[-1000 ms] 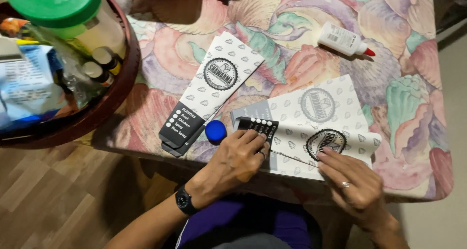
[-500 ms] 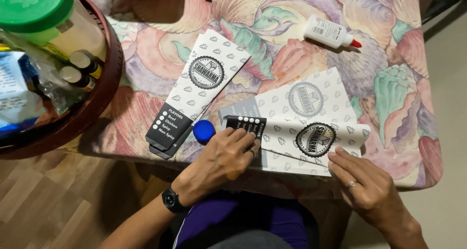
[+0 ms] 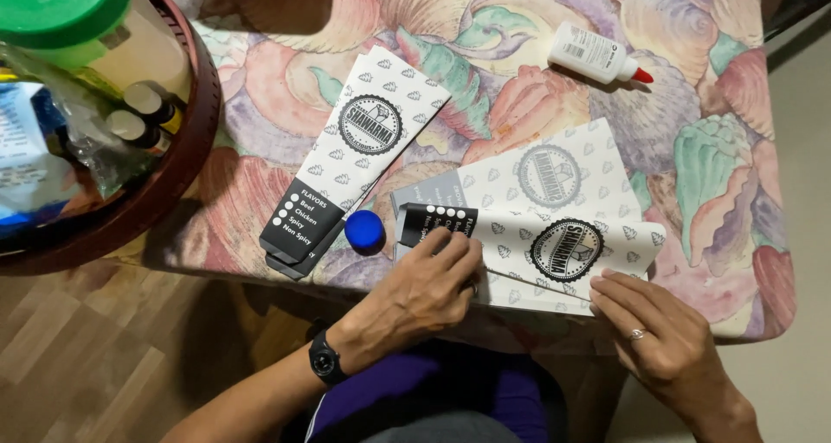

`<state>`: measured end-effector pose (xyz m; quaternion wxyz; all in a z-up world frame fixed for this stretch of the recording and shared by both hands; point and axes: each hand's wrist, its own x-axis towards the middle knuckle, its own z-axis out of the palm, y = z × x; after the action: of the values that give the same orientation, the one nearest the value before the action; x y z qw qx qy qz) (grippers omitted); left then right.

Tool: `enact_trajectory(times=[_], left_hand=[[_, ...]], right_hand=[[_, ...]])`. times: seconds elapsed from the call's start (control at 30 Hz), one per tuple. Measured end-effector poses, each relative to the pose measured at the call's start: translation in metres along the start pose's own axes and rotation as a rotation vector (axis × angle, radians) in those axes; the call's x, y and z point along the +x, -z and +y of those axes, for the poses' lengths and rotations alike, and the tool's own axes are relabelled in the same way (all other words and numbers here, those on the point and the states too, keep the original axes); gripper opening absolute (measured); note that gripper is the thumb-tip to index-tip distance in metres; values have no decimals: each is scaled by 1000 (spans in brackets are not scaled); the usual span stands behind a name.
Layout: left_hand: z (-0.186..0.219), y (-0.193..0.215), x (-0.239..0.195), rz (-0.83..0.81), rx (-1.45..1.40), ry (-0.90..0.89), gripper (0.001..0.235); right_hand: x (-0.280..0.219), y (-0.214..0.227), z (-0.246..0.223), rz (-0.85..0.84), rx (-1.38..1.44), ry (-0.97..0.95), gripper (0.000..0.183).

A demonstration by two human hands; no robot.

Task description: The person folds printed paper sheets into small rectangular packets on a table. They repeatedly fold the edges, crease the folds, and stack the finished packets. A blue bottle cap and a glue bottle are visible on the table but not used.

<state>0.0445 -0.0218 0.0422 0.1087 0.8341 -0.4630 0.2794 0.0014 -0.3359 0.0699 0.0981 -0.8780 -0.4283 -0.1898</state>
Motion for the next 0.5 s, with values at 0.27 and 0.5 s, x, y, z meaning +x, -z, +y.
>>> enact_trajectory(times=[0.27, 0.5], left_hand=[[6, 7, 2, -124, 243, 16, 6], [16, 4, 8, -146, 277, 29, 34]], right_hand=[[-2, 0, 1, -6, -5, -27, 32], [-1, -11, -3, -26, -130, -97, 30]])
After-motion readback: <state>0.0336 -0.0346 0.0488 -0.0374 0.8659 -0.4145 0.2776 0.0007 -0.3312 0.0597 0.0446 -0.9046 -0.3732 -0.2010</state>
